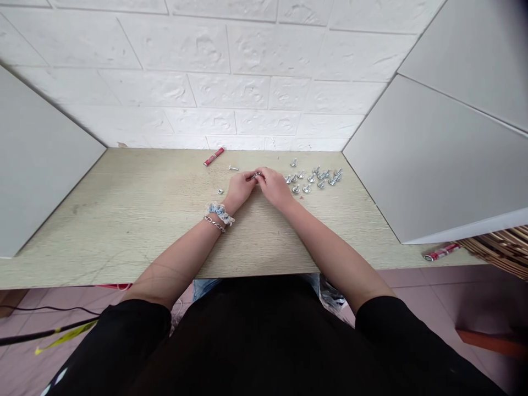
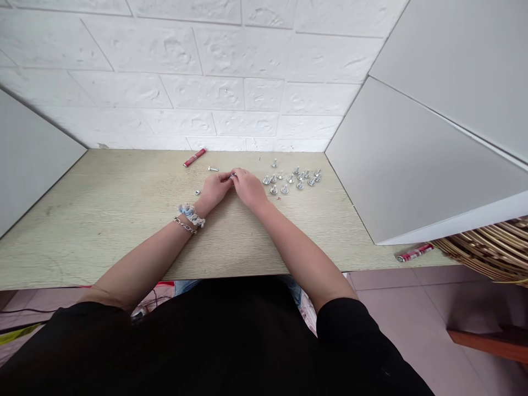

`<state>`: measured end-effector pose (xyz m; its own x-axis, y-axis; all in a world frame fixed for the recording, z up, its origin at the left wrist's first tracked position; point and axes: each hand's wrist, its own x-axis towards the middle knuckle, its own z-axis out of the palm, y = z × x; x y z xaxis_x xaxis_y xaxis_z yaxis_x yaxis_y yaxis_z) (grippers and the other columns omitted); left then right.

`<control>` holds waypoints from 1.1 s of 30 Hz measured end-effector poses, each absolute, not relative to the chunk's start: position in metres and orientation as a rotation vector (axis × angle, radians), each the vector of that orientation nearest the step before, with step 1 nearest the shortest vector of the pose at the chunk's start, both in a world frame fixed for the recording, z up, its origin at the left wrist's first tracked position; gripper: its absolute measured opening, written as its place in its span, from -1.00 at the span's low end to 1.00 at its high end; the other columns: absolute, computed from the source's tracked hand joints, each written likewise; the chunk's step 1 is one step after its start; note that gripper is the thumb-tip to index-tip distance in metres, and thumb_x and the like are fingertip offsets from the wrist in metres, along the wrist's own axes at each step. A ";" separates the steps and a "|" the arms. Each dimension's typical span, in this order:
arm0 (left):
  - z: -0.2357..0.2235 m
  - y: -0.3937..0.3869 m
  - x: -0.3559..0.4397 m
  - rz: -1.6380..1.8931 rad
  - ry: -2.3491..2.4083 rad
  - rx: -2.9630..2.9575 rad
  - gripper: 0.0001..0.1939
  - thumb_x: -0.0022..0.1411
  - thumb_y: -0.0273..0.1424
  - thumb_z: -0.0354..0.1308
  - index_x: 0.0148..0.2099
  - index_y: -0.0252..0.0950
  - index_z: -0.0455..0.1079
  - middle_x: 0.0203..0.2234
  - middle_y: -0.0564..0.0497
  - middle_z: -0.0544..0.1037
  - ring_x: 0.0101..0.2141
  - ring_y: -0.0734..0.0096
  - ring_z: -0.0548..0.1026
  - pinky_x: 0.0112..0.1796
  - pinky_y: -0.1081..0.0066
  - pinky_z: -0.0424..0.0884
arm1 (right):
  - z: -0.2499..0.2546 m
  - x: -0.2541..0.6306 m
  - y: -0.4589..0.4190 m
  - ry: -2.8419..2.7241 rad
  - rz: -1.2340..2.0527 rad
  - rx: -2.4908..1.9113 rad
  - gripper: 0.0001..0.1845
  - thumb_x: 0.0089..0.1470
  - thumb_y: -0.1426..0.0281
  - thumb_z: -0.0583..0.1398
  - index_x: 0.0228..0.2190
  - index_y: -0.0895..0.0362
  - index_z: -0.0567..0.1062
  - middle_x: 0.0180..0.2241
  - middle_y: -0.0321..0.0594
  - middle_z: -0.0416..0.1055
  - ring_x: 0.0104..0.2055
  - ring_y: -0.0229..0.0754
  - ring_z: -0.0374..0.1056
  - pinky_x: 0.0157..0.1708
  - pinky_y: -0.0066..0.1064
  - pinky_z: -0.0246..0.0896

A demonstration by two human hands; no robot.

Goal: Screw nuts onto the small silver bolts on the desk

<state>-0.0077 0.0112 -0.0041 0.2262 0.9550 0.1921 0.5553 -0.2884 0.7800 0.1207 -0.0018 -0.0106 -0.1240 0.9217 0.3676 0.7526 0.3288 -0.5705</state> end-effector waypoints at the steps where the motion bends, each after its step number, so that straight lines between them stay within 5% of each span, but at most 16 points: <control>1: -0.004 0.011 -0.008 0.915 1.372 1.928 -0.64 0.15 -0.44 0.01 -0.10 -0.32 0.57 -0.36 0.04 0.62 -0.31 0.35 0.47 -0.22 0.44 0.33 | -0.010 0.121 -0.002 -1.912 0.317 -1.498 -0.77 0.17 0.44 0.02 -0.21 0.11 0.45 -0.18 -0.09 0.49 -0.13 -0.04 0.36 -0.11 -0.22 0.22; 11: -0.005 0.009 -0.006 0.947 1.343 1.899 -0.74 0.14 -0.44 0.03 -0.33 -0.31 0.58 -0.43 0.05 0.61 -0.31 0.32 0.48 -0.25 0.43 0.33 | -0.004 0.123 -0.006 -1.867 0.286 -1.633 -0.79 0.19 0.22 0.08 -0.38 0.08 0.36 -0.37 -0.17 0.44 -0.34 -0.11 0.32 -0.35 -0.34 0.13; 17: -0.004 0.010 -0.006 0.964 1.314 1.842 -0.72 0.13 -0.45 0.02 -0.29 -0.33 0.58 -0.41 0.05 0.60 -0.34 0.36 0.46 -0.22 0.44 0.34 | -0.008 0.118 -0.005 -1.859 0.307 -1.506 -0.91 0.17 0.38 0.04 -0.33 0.11 0.34 -0.24 -0.12 0.39 -0.25 -0.12 0.29 -0.21 -0.30 0.18; 23: -0.006 0.012 -0.007 0.975 1.373 1.817 -0.76 0.11 -0.43 0.05 -0.35 -0.34 0.55 -0.57 0.10 0.50 -0.42 0.40 0.41 -0.32 0.45 0.30 | -0.016 0.116 0.001 -1.831 0.378 -1.345 -0.77 0.13 0.51 -0.02 -0.25 0.12 0.39 -0.20 -0.12 0.43 -0.11 -0.13 0.32 -0.03 -0.27 0.18; 33: -0.005 0.012 -0.007 0.944 1.365 1.856 -0.75 0.13 -0.43 0.04 -0.31 -0.35 0.56 -0.51 0.08 0.55 -0.39 0.39 0.43 -0.29 0.45 0.30 | -0.010 0.121 -0.003 -1.867 0.395 -1.441 -0.75 0.16 0.45 0.02 -0.19 0.11 0.45 -0.15 -0.13 0.48 -0.11 -0.08 0.37 -0.07 -0.24 0.22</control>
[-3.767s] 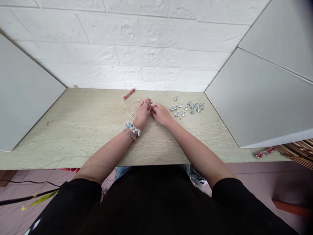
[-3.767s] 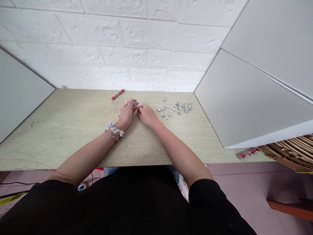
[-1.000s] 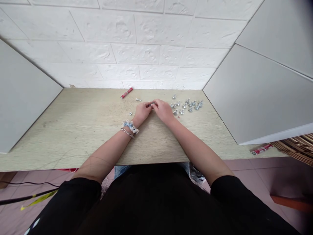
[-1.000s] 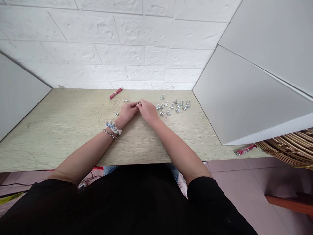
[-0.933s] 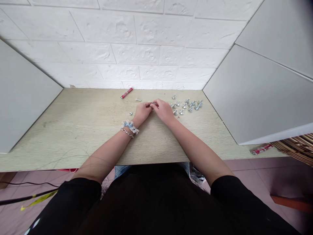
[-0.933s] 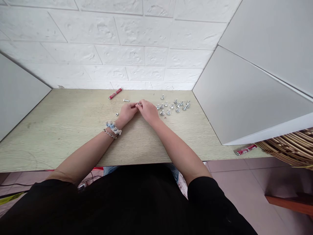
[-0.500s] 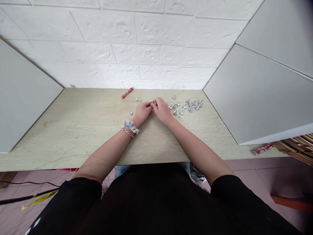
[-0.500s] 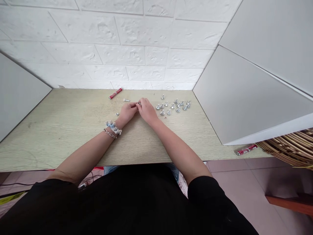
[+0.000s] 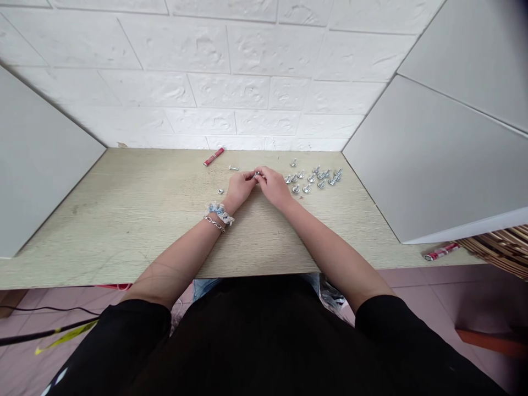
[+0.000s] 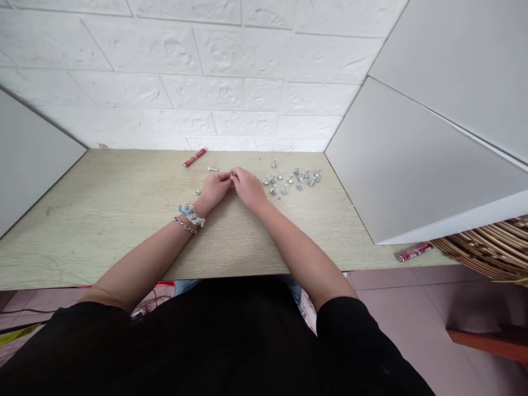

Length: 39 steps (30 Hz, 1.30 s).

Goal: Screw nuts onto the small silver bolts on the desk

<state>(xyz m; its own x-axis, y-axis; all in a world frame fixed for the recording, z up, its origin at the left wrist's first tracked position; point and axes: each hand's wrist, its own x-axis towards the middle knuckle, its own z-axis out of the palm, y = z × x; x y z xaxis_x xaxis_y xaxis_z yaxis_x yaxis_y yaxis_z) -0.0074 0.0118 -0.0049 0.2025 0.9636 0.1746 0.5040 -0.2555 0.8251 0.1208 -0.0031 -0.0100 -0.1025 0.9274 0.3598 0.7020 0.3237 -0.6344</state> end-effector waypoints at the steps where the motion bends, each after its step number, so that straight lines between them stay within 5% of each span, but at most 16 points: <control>1: -0.005 0.011 -0.007 0.942 1.355 1.861 -0.74 0.13 -0.44 0.03 -0.30 -0.35 0.57 -0.48 0.07 0.57 -0.38 0.38 0.44 -0.27 0.45 0.31 | -0.008 0.121 -0.004 -1.868 0.388 -1.479 -0.78 0.16 0.42 0.04 -0.20 0.12 0.45 -0.17 -0.12 0.49 -0.13 -0.07 0.38 -0.09 -0.23 0.22; 10: -0.003 0.009 -0.006 0.943 1.309 1.827 -0.73 0.13 -0.43 0.04 -0.29 -0.36 0.58 -0.36 0.05 0.62 -0.31 0.37 0.48 -0.19 0.45 0.33 | -0.002 0.121 -0.004 -1.862 0.274 -1.490 -0.88 0.14 0.43 0.12 -0.31 0.15 0.47 -0.24 -0.11 0.43 -0.18 -0.10 0.34 -0.13 -0.28 0.20; 32: -0.005 0.012 -0.007 0.959 1.362 1.806 -0.75 0.09 -0.40 0.05 -0.33 -0.39 0.53 -0.53 0.08 0.50 -0.40 0.42 0.38 -0.35 0.47 0.24 | -0.014 0.119 0.001 -1.937 0.339 -1.321 -0.70 0.12 0.55 -0.04 -0.23 0.14 0.43 -0.18 -0.09 0.46 -0.10 -0.09 0.34 -0.03 -0.24 0.19; 39: -0.006 0.011 -0.007 0.962 1.306 1.825 -0.74 0.12 -0.39 0.04 -0.35 -0.36 0.55 -0.47 0.07 0.56 -0.37 0.41 0.42 -0.29 0.47 0.28 | -0.007 0.122 -0.001 -1.859 0.364 -1.465 -0.86 0.15 0.43 0.08 -0.30 0.11 0.45 -0.22 -0.16 0.51 -0.15 -0.10 0.38 -0.11 -0.27 0.20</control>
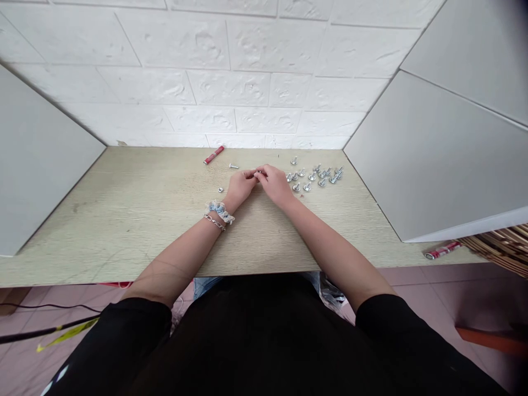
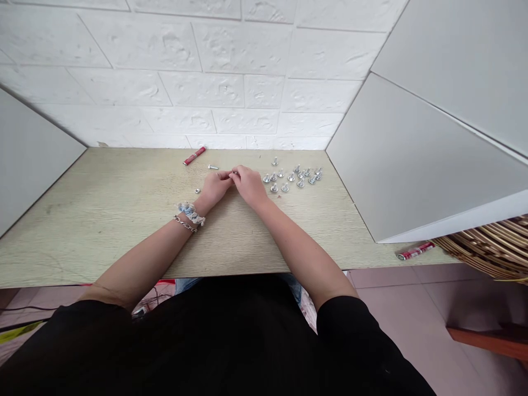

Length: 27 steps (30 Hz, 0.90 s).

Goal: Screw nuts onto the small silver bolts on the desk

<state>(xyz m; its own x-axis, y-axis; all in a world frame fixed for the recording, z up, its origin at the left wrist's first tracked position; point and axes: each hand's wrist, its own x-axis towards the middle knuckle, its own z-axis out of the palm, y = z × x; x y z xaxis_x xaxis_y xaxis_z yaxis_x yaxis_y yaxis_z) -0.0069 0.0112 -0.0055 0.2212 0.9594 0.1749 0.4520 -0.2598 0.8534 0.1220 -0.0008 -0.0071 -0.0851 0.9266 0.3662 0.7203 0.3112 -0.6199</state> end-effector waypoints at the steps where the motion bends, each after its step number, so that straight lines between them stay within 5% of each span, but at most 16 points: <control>1: -0.006 0.011 -0.007 0.967 1.292 1.823 -0.74 0.12 -0.39 0.04 -0.36 -0.36 0.54 -0.46 0.06 0.57 -0.37 0.41 0.43 -0.28 0.47 0.29 | -0.006 0.123 -0.002 -1.852 0.360 -1.491 -0.88 0.15 0.39 0.10 -0.32 0.12 0.44 -0.24 -0.16 0.51 -0.18 -0.11 0.38 -0.13 -0.29 0.19; 12: -0.007 0.013 -0.008 0.986 1.285 1.795 -0.73 0.15 -0.36 0.05 -0.39 -0.36 0.54 -0.49 0.06 0.56 -0.38 0.40 0.43 -0.32 0.47 0.29 | -0.001 0.118 -0.010 -1.929 0.225 -1.583 -0.63 0.25 0.26 -0.03 -0.55 0.10 0.30 -0.50 -0.24 0.42 -0.45 -0.21 0.24 -0.33 -0.37 0.00; 18: -0.006 0.012 -0.008 0.977 1.264 1.787 -0.72 0.11 -0.44 0.03 -0.28 -0.37 0.58 -0.43 0.03 0.60 -0.35 0.38 0.46 -0.28 0.46 0.31 | -0.005 0.116 -0.011 -1.890 0.271 -1.426 -0.86 0.12 0.40 0.02 -0.37 0.09 0.38 -0.45 -0.27 0.43 -0.42 -0.19 0.28 -0.30 -0.37 0.09; 27: -0.007 0.012 -0.007 0.979 1.347 1.790 -0.75 0.12 -0.36 0.08 -0.32 -0.37 0.56 -0.52 0.07 0.55 -0.40 0.39 0.42 -0.35 0.47 0.26 | -0.011 0.119 -0.005 -1.817 0.416 -1.370 -0.69 0.06 0.50 0.00 -0.19 0.11 0.43 -0.30 -0.22 0.51 -0.28 -0.17 0.39 -0.18 -0.33 0.23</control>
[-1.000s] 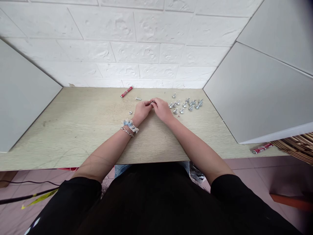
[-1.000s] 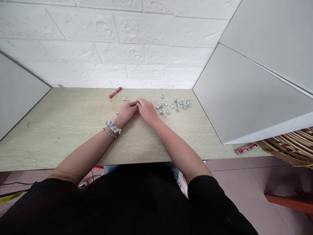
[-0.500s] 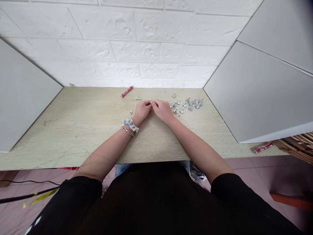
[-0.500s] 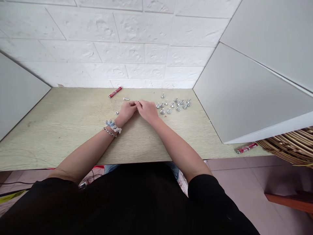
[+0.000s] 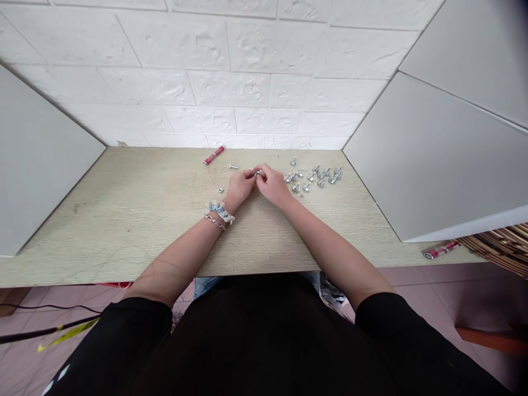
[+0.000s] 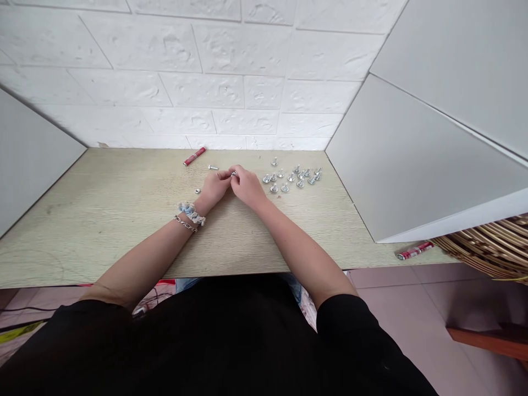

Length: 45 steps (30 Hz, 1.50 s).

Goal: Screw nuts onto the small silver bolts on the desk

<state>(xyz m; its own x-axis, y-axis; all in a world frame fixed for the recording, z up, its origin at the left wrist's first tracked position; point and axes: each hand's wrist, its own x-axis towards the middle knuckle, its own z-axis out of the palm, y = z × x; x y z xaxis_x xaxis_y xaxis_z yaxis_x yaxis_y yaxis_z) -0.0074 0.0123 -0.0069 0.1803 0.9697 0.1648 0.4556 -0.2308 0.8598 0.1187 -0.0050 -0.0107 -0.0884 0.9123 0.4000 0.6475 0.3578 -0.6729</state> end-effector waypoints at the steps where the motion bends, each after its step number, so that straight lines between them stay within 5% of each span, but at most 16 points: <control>1: -0.007 0.012 -0.008 0.979 1.344 1.792 -0.75 0.13 -0.36 0.08 -0.31 -0.36 0.56 -0.52 0.07 0.55 -0.40 0.40 0.42 -0.35 0.47 0.26 | -0.011 0.119 -0.004 -1.804 0.435 -1.377 -0.70 0.08 0.48 0.00 -0.18 0.11 0.44 -0.28 -0.21 0.51 -0.25 -0.16 0.40 -0.17 -0.33 0.24; 9: -0.005 0.010 -0.006 0.974 1.284 1.743 -0.75 0.16 -0.33 0.09 -0.29 -0.34 0.56 -0.40 0.04 0.61 -0.35 0.39 0.46 -0.28 0.48 0.29 | -0.010 0.124 -0.001 -1.746 0.503 -1.469 -0.78 0.16 0.29 0.08 -0.21 0.10 0.45 -0.37 -0.25 0.50 -0.31 -0.17 0.40 -0.25 -0.34 0.22; 21: -0.007 0.010 -0.005 0.955 1.356 1.803 -0.74 0.16 -0.33 0.08 -0.45 -0.35 0.49 -0.59 0.10 0.47 -0.44 0.45 0.36 -0.40 0.49 0.21 | -0.006 0.125 -0.004 -1.780 0.383 -1.527 -0.76 0.15 0.18 0.08 -0.41 0.07 0.37 -0.50 -0.31 0.39 -0.45 -0.21 0.25 -0.42 -0.40 0.03; 32: -0.003 0.007 -0.005 0.912 1.342 1.844 -0.72 0.18 -0.32 0.07 -0.26 -0.36 0.56 -0.49 0.07 0.56 -0.37 0.40 0.43 -0.30 0.46 0.27 | -0.004 0.128 -0.003 -1.792 0.428 -1.562 -0.45 0.23 0.05 -0.09 -0.65 0.09 0.24 -0.61 -0.24 0.30 -0.50 -0.22 0.19 -0.46 -0.38 -0.03; 38: -0.001 0.006 -0.005 0.939 1.298 1.806 -0.72 0.16 -0.33 0.09 -0.21 -0.35 0.58 -0.37 0.05 0.61 -0.32 0.37 0.47 -0.26 0.47 0.31 | -0.005 0.125 -0.005 -1.709 0.393 -1.470 -0.90 0.09 0.34 0.03 -0.33 0.06 0.31 -0.55 -0.36 0.29 -0.47 -0.21 0.23 -0.40 -0.38 0.10; 45: -0.005 0.008 -0.006 0.957 1.285 1.818 -0.69 0.15 -0.40 0.04 -0.16 -0.36 0.57 -0.31 -0.01 0.63 -0.26 0.31 0.50 -0.22 0.44 0.34 | -0.012 0.123 -0.001 -1.812 0.386 -1.343 -0.82 -0.01 0.48 0.03 -0.32 0.10 0.36 -0.34 -0.22 0.42 -0.31 -0.19 0.31 -0.25 -0.35 0.19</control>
